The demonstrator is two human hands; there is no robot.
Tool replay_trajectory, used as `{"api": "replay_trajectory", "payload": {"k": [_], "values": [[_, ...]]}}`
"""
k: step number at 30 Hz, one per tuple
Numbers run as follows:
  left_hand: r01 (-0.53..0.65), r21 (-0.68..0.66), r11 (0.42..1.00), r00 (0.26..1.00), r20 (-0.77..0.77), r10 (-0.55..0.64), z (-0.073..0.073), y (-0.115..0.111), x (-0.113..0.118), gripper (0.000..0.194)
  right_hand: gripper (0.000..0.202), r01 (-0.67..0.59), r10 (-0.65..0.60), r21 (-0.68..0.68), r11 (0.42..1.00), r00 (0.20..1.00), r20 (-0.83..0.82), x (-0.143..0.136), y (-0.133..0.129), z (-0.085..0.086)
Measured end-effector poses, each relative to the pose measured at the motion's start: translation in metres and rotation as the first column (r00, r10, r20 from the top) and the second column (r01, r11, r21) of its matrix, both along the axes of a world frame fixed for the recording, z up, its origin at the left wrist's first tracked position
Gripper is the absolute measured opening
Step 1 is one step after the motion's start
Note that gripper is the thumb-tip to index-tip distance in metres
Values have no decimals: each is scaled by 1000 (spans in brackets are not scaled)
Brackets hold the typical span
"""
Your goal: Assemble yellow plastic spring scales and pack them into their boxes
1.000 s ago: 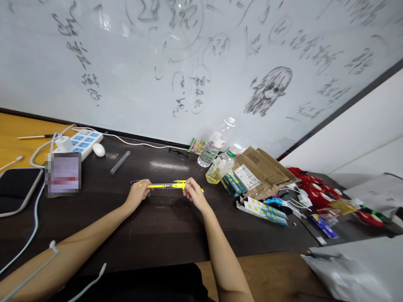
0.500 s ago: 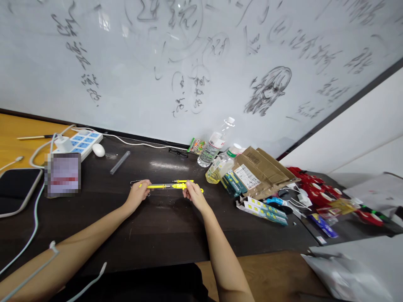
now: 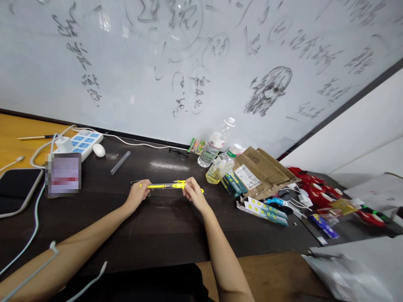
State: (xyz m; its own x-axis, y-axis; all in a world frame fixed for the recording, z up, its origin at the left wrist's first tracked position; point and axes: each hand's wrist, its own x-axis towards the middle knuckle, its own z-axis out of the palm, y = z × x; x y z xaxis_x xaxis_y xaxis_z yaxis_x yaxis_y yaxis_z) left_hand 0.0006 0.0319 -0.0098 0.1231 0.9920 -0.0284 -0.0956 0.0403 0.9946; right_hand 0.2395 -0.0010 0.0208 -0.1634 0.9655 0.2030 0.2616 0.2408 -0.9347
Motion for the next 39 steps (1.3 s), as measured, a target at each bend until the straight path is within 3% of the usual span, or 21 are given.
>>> {"api": "replay_trajectory", "payload": {"k": [6, 11, 16, 21, 25, 28, 33, 39], "values": [[14, -5, 1000, 1000, 0, -14, -2, 0, 0, 27, 42, 40, -39, -4, 999, 994, 106, 1, 2, -4], [2, 13, 1000, 1000, 18, -2, -4, 1, 0, 26, 32, 0, 0, -9, 1000, 1000, 22, 1, 2, -4], [4, -10, 1000, 1000, 10, -4, -4, 1, 0, 27, 42, 21, -19, -24, 999, 996, 91, 2, 2, -6], [-8, 8, 1000, 1000, -7, 8, -3, 1, 0, 26, 30, 11, -11, -9, 1000, 1000, 12, 1, 2, -4], [4, 0, 1000, 1000, 9, -4, -2, 0, 0, 27, 34, 15, -14, -20, 1000, 999, 39, 0, 1, -3], [1, -5, 1000, 1000, 24, -1, -2, 0, 0, 27, 27, -2, 2, -14, 1000, 999, -42, 0, 1, -4], [29, 10, 1000, 999, 32, -29, -3, -1, -1, 30, 33, -101, 94, -31, 994, 977, -192, -1, 3, -5], [143, 208, 968, 984, -132, -117, 7, -3, -3, 31, 31, -72, 59, -38, 997, 960, -274, 2, 7, -5]]}}
